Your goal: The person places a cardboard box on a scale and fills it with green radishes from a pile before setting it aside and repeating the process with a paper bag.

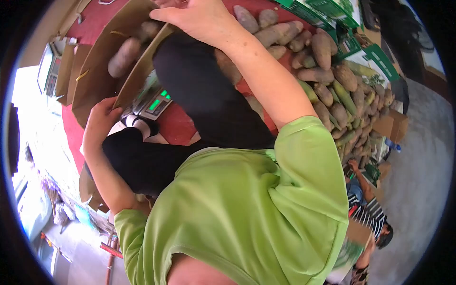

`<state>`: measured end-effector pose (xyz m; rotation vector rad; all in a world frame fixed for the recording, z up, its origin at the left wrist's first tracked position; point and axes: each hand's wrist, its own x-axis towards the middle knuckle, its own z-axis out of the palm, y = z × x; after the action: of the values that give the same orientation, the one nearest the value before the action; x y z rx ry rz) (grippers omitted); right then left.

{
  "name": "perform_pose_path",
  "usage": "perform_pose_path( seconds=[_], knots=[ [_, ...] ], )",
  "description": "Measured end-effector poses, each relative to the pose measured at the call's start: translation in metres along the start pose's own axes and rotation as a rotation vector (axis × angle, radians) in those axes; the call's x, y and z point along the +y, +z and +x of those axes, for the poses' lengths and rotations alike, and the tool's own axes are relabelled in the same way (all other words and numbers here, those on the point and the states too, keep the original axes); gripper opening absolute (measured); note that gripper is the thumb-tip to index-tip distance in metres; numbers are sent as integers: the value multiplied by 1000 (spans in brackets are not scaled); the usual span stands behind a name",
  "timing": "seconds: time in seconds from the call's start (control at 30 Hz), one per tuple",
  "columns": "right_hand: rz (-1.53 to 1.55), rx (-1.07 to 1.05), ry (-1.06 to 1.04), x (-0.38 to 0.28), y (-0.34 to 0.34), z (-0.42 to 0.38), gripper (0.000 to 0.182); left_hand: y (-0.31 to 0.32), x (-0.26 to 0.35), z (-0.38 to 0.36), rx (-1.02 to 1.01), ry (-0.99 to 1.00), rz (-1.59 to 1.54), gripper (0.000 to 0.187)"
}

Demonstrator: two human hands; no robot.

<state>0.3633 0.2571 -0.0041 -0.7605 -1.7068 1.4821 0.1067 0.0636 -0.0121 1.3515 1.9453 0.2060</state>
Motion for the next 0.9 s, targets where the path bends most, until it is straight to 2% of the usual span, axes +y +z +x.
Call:
perform_pose_path(
  seconds=[0.07, 0.1, 0.17, 0.2, 0.27, 0.33, 0.37, 0.43, 0.53, 0.6, 0.63, 0.7, 0.77, 0.83, 0.87, 0.9],
  knots=[
    [167, 45, 181, 25, -23, -17, 42, 2, 0, 0, -4, 28, 1, 30],
    [158, 60, 186, 38, -35, -29, 42, 1, 4, -1, -8, 19, 9, 31],
    [-96, 194, 164, 67, -61, -61, 29, 0, 2, -1, -20, 20, 17, 31],
    [-104, 207, 168, 82, -71, -77, 29, -3, -5, 2, 12, 3, 39, 32],
    [-59, 336, 393, 111, -89, -113, 20, -4, 2, 4, 20, -91, 70, 33],
    [-141, 363, 461, 154, -100, -148, 18, 0, 6, 6, -5, -60, 86, 32],
    [-149, 401, 568, 156, -96, -161, 18, 1, 6, 7, -19, -48, 103, 32],
    [-137, 388, 667, 177, -89, -187, 21, 4, 1, 10, -43, -31, 111, 31],
    [-178, 359, 632, 214, -74, -218, 23, 4, 12, 12, -50, -64, 113, 29],
    [-67, 227, 855, 221, -65, -228, 26, 3, 24, 12, -64, -93, 143, 29],
    [-64, 236, 856, 226, -64, -231, 26, 3, 26, 12, -70, -132, 166, 29],
    [-333, 115, 821, 231, -60, -233, 29, 6, 20, 15, -69, -162, 140, 28],
    [-381, 94, 829, 226, -65, -233, 29, 6, 15, 16, -65, -197, 111, 26],
    [-468, 75, 857, 220, -76, -236, 30, 7, 15, 16, -59, -85, 130, 25],
    [-467, 75, 858, 223, -84, -242, 30, 7, 15, 15, -61, -85, 130, 25],
    [-604, 99, 909, 233, -94, -252, 32, 8, 16, 15, -59, -87, 138, 25]
  ],
)
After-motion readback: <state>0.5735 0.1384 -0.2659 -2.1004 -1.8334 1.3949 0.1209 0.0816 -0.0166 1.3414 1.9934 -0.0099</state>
